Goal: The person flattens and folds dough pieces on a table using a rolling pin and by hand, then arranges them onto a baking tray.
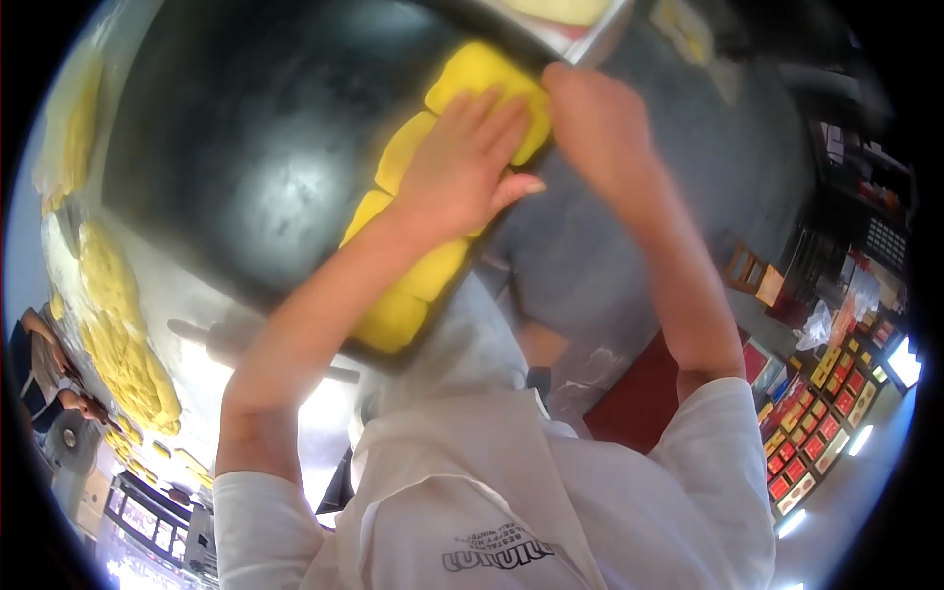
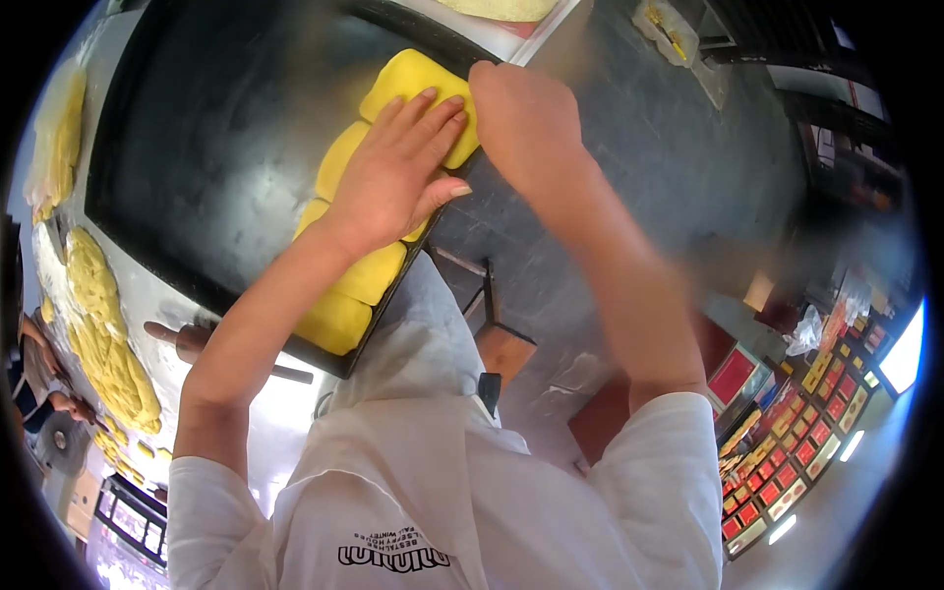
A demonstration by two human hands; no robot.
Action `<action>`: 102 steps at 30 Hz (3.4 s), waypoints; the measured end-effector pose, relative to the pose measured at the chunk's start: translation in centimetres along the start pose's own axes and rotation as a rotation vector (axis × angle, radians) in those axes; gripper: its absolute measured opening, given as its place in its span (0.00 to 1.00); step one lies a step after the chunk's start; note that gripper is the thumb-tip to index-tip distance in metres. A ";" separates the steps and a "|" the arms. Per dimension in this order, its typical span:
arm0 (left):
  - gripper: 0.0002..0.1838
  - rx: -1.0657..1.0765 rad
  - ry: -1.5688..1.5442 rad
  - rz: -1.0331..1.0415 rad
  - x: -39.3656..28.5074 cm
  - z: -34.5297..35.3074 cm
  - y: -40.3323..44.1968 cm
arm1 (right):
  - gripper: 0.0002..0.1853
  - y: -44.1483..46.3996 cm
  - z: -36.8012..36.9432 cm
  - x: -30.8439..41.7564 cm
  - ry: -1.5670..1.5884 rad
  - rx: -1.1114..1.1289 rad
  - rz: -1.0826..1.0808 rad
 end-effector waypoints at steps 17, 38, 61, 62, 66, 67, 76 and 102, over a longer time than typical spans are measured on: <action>0.36 -0.091 0.011 -0.052 0.5 0.9 -1.2 | 0.06 -0.5 0.9 -1.0 0.044 -0.130 0.058; 0.31 -0.069 0.020 -0.069 0.5 0.9 -1.3 | 0.02 1.0 0.5 1.3 -0.204 0.023 -0.092; 0.27 -0.012 0.161 0.009 -0.5 2.2 0.1 | 0.04 0.6 0.4 -0.3 -0.105 -0.029 -0.172; 0.27 -0.017 0.129 -0.001 -0.4 2.1 0.1 | 0.04 0.4 0.1 -0.1 -0.109 -0.042 -0.170; 0.28 -0.052 0.048 -0.026 -0.1 2.1 0.2 | 0.04 -0.4 -2.4 0.7 -0.049 -0.186 -0.251; 0.28 -0.062 0.039 -0.031 -0.1 2.0 0.3 | 0.03 -0.5 -2.1 0.6 -0.109 -0.181 -0.241; 0.31 -0.041 0.049 -0.041 -0.2 1.9 0.4 | 0.03 -2.1 -0.7 1.8 -0.257 -0.087 -0.196; 0.36 -0.016 0.025 0.002 -0.4 2.2 0.5 | 0.09 -1.7 0.7 0.1 0.014 -0.069 -0.002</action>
Point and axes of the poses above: each hand's wrist, its own y-axis towards the middle knuckle, its own z-axis out of the palm, x = y × z, the point moved 10 cm from there along y, towards the middle knuckle, and after that the axes turned 9 degrees about y, right-handed, at the moved point
